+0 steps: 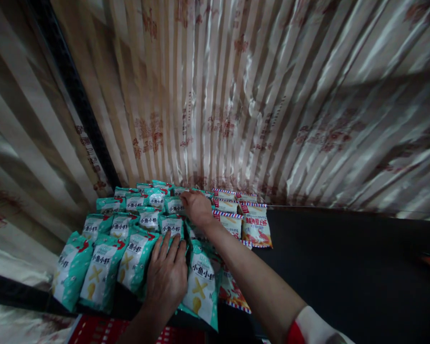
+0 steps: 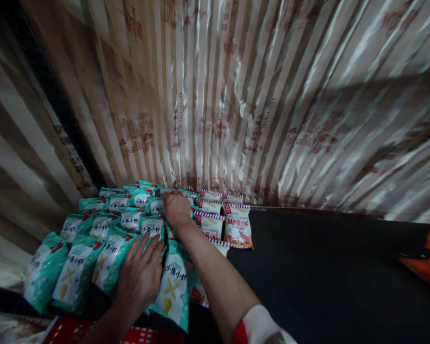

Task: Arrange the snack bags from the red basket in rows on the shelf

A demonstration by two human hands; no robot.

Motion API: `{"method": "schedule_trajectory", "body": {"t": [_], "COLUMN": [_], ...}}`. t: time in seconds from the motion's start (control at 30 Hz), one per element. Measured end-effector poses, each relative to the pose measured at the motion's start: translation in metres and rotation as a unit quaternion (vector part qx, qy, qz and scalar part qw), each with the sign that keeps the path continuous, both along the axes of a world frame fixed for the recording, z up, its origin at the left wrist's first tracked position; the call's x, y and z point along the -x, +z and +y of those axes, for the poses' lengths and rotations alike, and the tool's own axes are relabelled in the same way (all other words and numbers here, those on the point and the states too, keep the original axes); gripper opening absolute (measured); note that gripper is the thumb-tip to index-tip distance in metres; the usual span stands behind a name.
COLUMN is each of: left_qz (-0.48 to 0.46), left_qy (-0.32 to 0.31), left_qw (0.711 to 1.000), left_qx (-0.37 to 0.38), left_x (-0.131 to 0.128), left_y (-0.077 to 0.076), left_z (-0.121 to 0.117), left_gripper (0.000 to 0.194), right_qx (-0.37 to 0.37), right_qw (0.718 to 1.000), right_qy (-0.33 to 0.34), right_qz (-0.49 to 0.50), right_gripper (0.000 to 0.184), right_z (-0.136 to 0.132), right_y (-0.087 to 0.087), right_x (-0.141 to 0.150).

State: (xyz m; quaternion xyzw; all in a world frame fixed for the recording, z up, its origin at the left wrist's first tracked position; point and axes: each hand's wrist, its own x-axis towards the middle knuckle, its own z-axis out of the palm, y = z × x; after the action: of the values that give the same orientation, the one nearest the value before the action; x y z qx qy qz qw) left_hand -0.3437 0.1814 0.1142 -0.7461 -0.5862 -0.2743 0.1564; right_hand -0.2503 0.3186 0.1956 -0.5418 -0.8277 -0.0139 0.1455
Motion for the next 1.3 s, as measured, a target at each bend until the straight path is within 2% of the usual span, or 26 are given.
{"method": "schedule_trajectory", "body": {"t": [0.1,0.17,0.37,0.77,0.97,1.13,1.3], "left_qz": [-0.005,-0.006,-0.008,-0.028,-0.023,-0.015,-0.009], "left_qy": [-0.001,-0.003,-0.006,-0.011,-0.008,-0.015,-0.018], "left_qw": [1.0,1.0,1.0,1.0,1.0,1.0,0.999], "left_qx": [0.005,0.004,-0.01,-0.011,-0.006,-0.016,-0.032], "left_x": [0.001,0.002,0.003,0.004,0.003,0.003,0.003], "left_y": [-0.002,-0.003,-0.006,-0.006,-0.007,-0.006,-0.008], "left_z": [0.0,0.001,0.001,0.002,0.001,0.0,0.0], "left_gripper": [0.037,0.037,0.035,0.036,0.035,0.035,0.035], "right_qx": [-0.015,0.001,0.073,0.066,0.049,0.058,0.062], "right_qw": [0.999,0.999,0.996,0.998,0.999,0.995,0.99], "right_qy": [-0.037,-0.046,-0.017,-0.011,-0.011,-0.001,0.004], "right_qz": [-0.005,-0.016,-0.039,-0.012,-0.017,-0.085,-0.125], "right_gripper": [0.029,0.029,0.031,0.029,0.032,0.03,0.032], "right_z": [0.009,0.014,0.022,0.024,0.016,0.011,0.007], "right_y": [0.002,0.002,-0.005,-0.013,0.0,0.009,0.006], "right_x": [-0.011,-0.015,-0.012,0.001,-0.027,-0.056,-0.056]}}
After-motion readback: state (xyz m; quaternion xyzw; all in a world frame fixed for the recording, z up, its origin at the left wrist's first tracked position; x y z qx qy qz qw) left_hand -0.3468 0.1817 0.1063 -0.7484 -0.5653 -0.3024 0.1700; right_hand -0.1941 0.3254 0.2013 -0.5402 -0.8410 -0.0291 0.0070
